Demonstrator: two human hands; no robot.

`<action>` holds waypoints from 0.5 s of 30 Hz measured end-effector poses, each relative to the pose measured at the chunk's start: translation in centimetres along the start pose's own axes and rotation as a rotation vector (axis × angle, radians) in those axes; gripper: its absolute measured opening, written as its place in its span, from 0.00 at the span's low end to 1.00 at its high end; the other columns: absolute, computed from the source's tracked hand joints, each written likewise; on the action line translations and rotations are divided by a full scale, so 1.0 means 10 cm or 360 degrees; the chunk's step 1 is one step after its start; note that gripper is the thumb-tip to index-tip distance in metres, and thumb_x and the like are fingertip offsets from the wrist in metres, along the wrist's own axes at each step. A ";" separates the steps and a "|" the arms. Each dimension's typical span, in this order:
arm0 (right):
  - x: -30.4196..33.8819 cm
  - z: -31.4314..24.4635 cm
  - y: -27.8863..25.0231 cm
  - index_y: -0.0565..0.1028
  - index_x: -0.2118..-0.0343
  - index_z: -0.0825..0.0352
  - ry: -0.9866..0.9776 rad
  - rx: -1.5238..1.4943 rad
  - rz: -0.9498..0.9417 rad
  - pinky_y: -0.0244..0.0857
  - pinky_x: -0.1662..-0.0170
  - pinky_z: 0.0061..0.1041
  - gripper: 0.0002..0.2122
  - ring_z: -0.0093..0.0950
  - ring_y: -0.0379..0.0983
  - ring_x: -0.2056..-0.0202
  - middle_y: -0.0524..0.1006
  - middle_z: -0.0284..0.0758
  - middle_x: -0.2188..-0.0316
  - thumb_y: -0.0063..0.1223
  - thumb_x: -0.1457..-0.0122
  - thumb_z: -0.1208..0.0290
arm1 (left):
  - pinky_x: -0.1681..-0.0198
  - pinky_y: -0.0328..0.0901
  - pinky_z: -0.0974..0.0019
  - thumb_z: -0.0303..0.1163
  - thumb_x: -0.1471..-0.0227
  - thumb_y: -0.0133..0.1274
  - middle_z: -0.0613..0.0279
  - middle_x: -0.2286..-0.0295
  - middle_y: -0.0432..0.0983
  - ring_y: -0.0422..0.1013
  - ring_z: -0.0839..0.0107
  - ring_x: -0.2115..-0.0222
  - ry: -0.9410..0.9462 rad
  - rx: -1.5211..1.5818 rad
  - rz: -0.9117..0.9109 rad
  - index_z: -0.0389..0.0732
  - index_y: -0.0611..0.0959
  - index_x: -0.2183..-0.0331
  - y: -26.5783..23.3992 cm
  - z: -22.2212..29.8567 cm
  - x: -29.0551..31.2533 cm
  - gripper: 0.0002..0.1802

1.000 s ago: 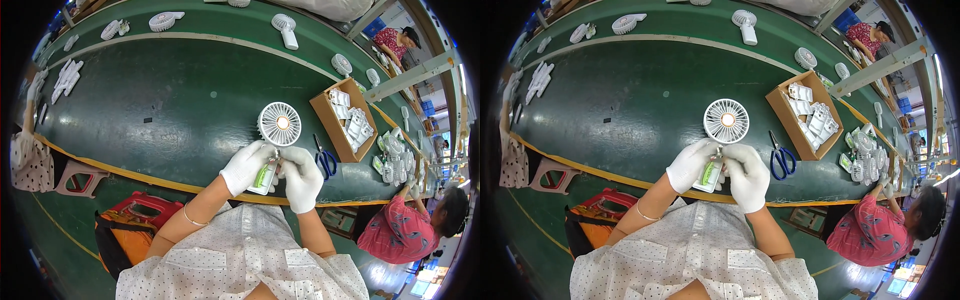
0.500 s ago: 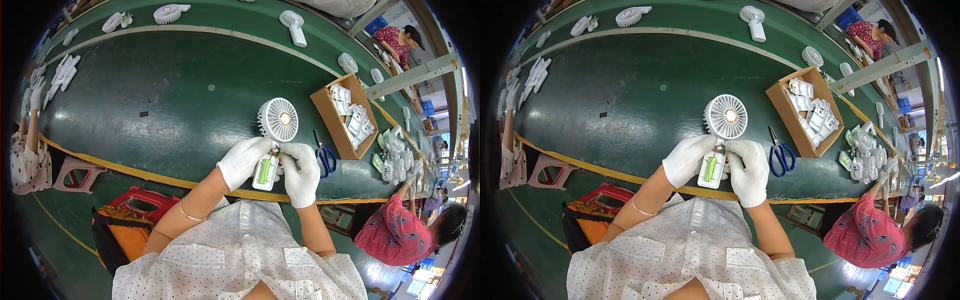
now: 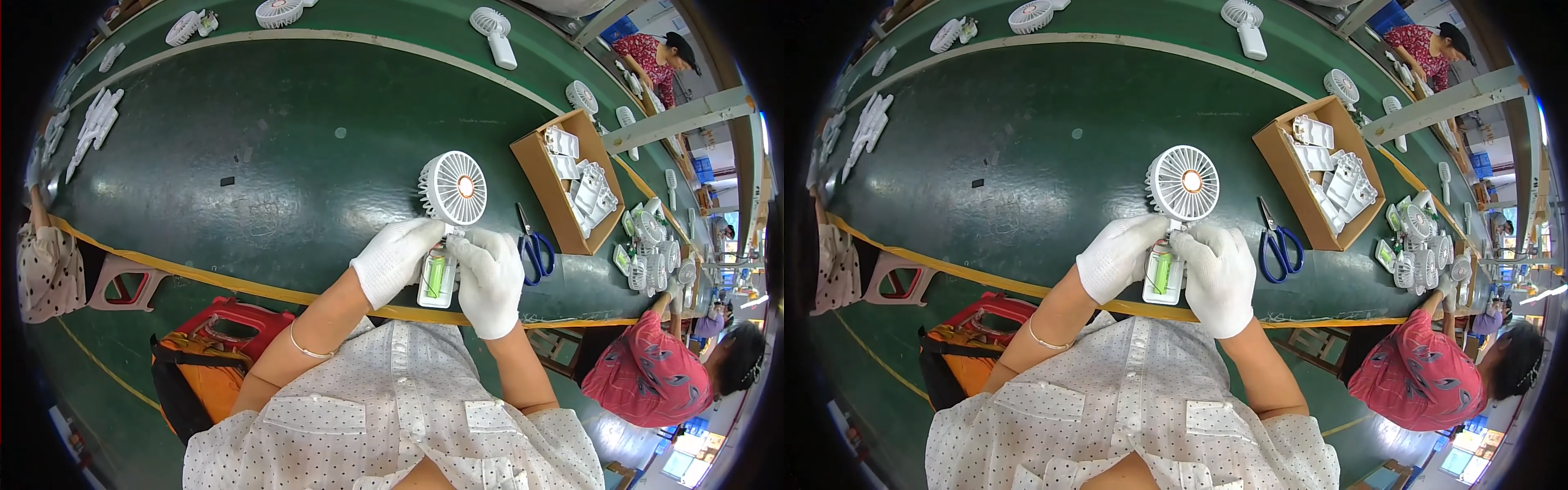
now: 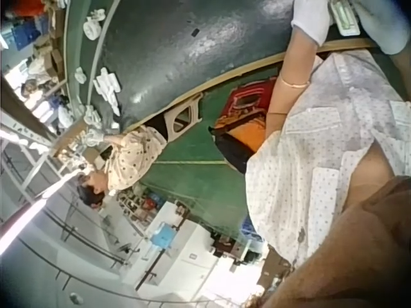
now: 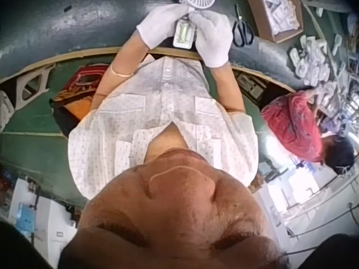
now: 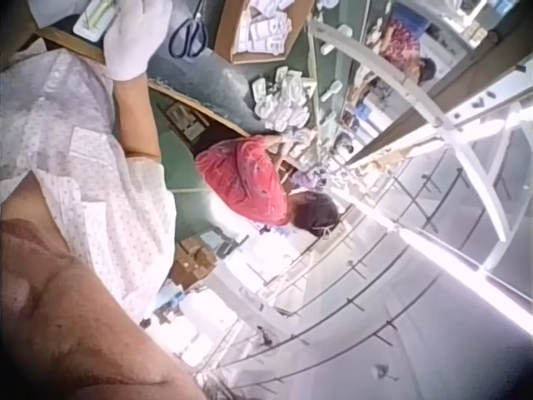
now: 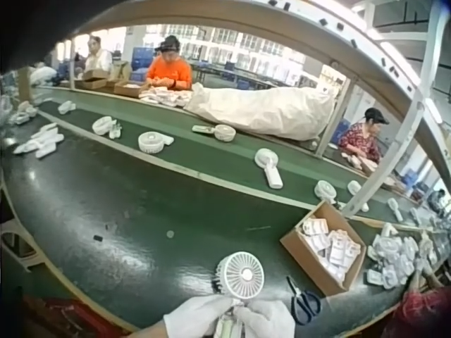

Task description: The person assembles handheld portable fans by hand, combining circuit boards, fan housings, batteries, and fan blades into finished units.

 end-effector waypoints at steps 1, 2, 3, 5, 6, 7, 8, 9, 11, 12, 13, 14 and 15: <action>0.00 -0.01 0.01 0.78 0.66 0.65 0.0002 -0.0003 -0.0002 0.65 0.66 0.32 0.14 0.36 0.71 0.68 0.77 0.36 0.68 0.59 0.57 0.86 | 0.62 0.72 0.68 0.40 0.35 0.47 0.64 0.64 0.75 0.73 0.77 0.65 0.0004 0.0008 0.0040 0.35 0.79 0.56 0.00 0.00 0.01 0.18; 0.01 -0.02 0.02 0.78 0.66 0.64 0.0017 0.0042 -0.0010 0.65 0.66 0.32 0.14 0.36 0.71 0.69 0.77 0.36 0.68 0.59 0.57 0.86 | 0.62 0.72 0.68 0.40 0.35 0.47 0.64 0.64 0.75 0.73 0.77 0.65 -0.0002 0.0007 0.0034 0.35 0.79 0.56 0.03 0.01 0.01 0.18; 0.02 -0.02 0.02 0.79 0.66 0.64 0.0033 0.0088 -0.0016 0.65 0.66 0.32 0.14 0.36 0.71 0.69 0.77 0.36 0.68 0.59 0.58 0.86 | 0.61 0.71 0.69 0.42 0.35 0.47 0.64 0.63 0.75 0.73 0.77 0.65 -0.0024 0.0024 0.0051 0.35 0.79 0.56 0.05 0.03 0.02 0.19; 0.04 -0.02 0.03 0.79 0.65 0.63 0.0046 0.0094 -0.0019 0.66 0.65 0.32 0.14 0.37 0.71 0.67 0.77 0.35 0.68 0.59 0.57 0.84 | 0.61 0.71 0.69 0.43 0.35 0.47 0.64 0.63 0.76 0.73 0.78 0.64 -0.0046 0.0036 0.0065 0.35 0.79 0.56 0.06 0.05 0.04 0.20; 0.05 -0.01 0.03 0.79 0.65 0.62 0.0055 0.0094 -0.0024 0.67 0.63 0.33 0.14 0.37 0.72 0.66 0.76 0.34 0.67 0.58 0.57 0.82 | 0.60 0.70 0.70 0.44 0.35 0.47 0.64 0.63 0.76 0.73 0.78 0.64 -0.0001 -0.0179 0.0047 0.35 0.79 0.56 0.04 0.06 0.05 0.20; 0.06 0.00 0.03 0.79 0.65 0.62 0.0056 0.0097 -0.0017 0.67 0.63 0.33 0.14 0.37 0.72 0.66 0.76 0.34 0.67 0.58 0.57 0.82 | 0.59 0.70 0.70 0.44 0.36 0.47 0.64 0.63 0.77 0.73 0.78 0.64 0.0045 -0.0396 0.0029 0.34 0.80 0.57 0.04 0.07 0.06 0.21; 0.07 0.03 0.03 0.79 0.65 0.62 0.0087 -0.0005 -0.0002 0.67 0.62 0.33 0.13 0.38 0.72 0.65 0.76 0.35 0.67 0.58 0.56 0.83 | 0.59 0.70 0.70 0.44 0.36 0.47 0.64 0.63 0.77 0.73 0.78 0.64 0.0042 -0.0401 0.0022 0.34 0.80 0.57 0.06 0.10 0.07 0.21; 0.07 0.06 0.03 0.79 0.65 0.63 0.0118 -0.0107 0.0015 0.67 0.61 0.34 0.13 0.39 0.73 0.65 0.77 0.35 0.67 0.58 0.55 0.83 | 0.61 0.70 0.71 0.42 0.36 0.47 0.63 0.64 0.77 0.73 0.77 0.65 0.0036 -0.0662 0.0018 0.34 0.79 0.56 0.09 0.14 0.09 0.19; 0.08 0.10 0.01 0.78 0.65 0.64 0.0190 -0.0182 0.0006 0.68 0.62 0.33 0.11 0.37 0.74 0.66 0.77 0.36 0.67 0.58 0.53 0.83 | 0.62 0.70 0.71 0.40 0.37 0.47 0.63 0.66 0.77 0.74 0.77 0.66 0.0028 -0.0927 0.0013 0.34 0.78 0.56 0.10 0.14 0.08 0.18; 0.09 0.11 0.01 0.78 0.65 0.65 0.0256 -0.0262 -0.0011 0.69 0.63 0.32 0.10 0.35 0.75 0.67 0.77 0.37 0.67 0.59 0.50 0.83 | 0.63 0.70 0.71 0.39 0.37 0.47 0.62 0.67 0.77 0.74 0.77 0.67 0.0081 -0.1026 0.0048 0.34 0.79 0.57 0.08 0.12 0.06 0.18; 0.11 0.08 0.03 0.78 0.65 0.65 0.0258 -0.0264 -0.0007 0.69 0.63 0.32 0.10 0.35 0.75 0.67 0.77 0.37 0.67 0.59 0.50 0.83 | 0.64 0.70 0.71 0.39 0.38 0.47 0.62 0.68 0.78 0.74 0.77 0.68 0.0134 -0.1126 0.0084 0.34 0.79 0.58 0.07 0.11 0.05 0.17; 0.16 0.10 0.08 0.77 0.65 0.66 0.0602 -0.0496 0.0040 0.69 0.65 0.30 0.08 0.33 0.75 0.69 0.77 0.38 0.68 0.59 0.49 0.83 | 0.64 0.70 0.71 0.39 0.38 0.47 0.62 0.68 0.78 0.74 0.77 0.68 0.0132 -0.1130 0.0081 0.34 0.79 0.58 0.10 0.10 0.04 0.17; 0.21 0.14 0.11 0.77 0.65 0.67 0.0945 -0.0728 0.0087 0.70 0.67 0.28 0.07 0.30 0.76 0.71 0.78 0.39 0.68 0.59 0.47 0.82 | 0.64 0.69 0.70 0.39 0.38 0.47 0.60 0.69 0.78 0.74 0.76 0.69 0.0211 -0.1163 0.0144 0.33 0.79 0.60 0.12 0.10 0.04 0.17</action>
Point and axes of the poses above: each hand's wrist, its own x-axis away from the middle knuckle, its own y-axis out of the palm, z = x × y, the point moved 3 cm from there along -x, towards the middle knuckle
